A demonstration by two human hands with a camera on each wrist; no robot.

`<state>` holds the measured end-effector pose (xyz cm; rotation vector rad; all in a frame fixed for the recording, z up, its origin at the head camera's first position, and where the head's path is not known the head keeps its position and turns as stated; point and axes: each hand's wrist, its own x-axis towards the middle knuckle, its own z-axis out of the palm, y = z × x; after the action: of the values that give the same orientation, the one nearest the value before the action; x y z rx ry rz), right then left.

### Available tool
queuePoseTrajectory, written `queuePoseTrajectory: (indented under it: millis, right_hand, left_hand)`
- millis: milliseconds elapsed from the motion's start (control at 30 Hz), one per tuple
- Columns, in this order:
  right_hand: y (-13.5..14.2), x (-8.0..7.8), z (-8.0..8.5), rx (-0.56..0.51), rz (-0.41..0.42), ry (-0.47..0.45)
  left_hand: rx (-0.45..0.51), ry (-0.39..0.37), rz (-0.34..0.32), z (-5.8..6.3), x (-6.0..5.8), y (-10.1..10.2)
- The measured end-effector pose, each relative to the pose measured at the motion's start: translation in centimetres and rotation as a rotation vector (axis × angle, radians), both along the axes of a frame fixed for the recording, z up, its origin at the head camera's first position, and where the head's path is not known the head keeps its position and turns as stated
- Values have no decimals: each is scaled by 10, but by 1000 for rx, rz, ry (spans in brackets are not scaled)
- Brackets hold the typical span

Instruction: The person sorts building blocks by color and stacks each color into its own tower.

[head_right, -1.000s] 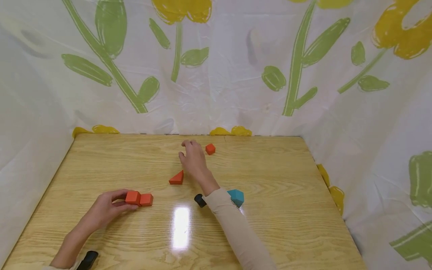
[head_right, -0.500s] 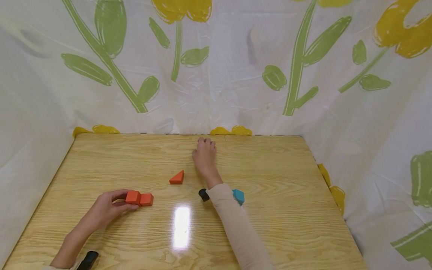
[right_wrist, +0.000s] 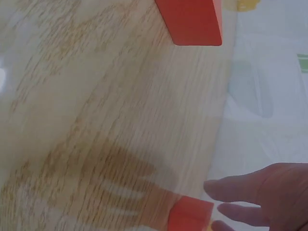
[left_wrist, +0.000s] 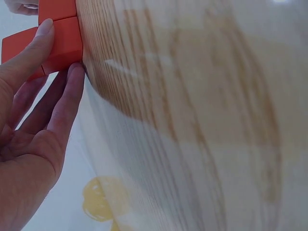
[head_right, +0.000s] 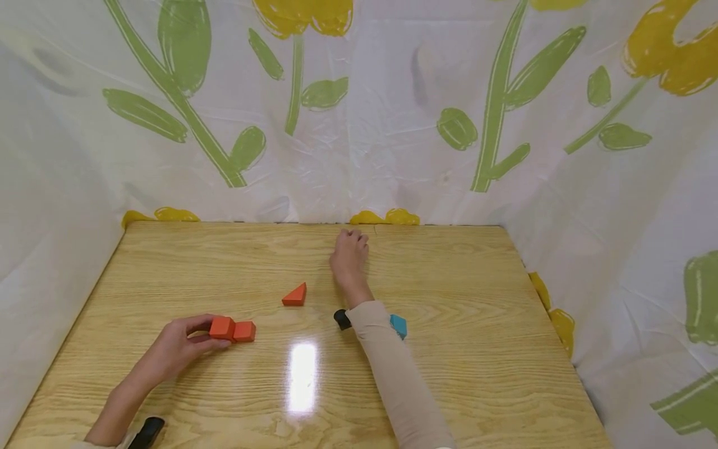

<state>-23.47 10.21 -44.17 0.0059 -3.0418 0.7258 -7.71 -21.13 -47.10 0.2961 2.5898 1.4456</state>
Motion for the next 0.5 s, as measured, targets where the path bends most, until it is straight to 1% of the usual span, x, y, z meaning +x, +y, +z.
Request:
queuePoseTrajectory:
  millis: [200, 267, 333, 400, 500]
  right_hand:
    - [1, -2, 1, -16, 0, -87]
    - [1, -3, 0, -17, 2, -102]
    - [2, -3, -1, -21, 4, -104]
    - [2, -4, -2, -4, 21, -92]
    - [3, -3, -3, -9, 49, -74]
  left_hand:
    - [9, 9, 2, 0, 0, 1]
    - [8, 12, 5, 0, 0, 1]
    - [9, 17, 3, 0, 0, 1]
    - [8, 15, 2, -1, 0, 1]
    - [0, 14, 5, 0, 1, 1]
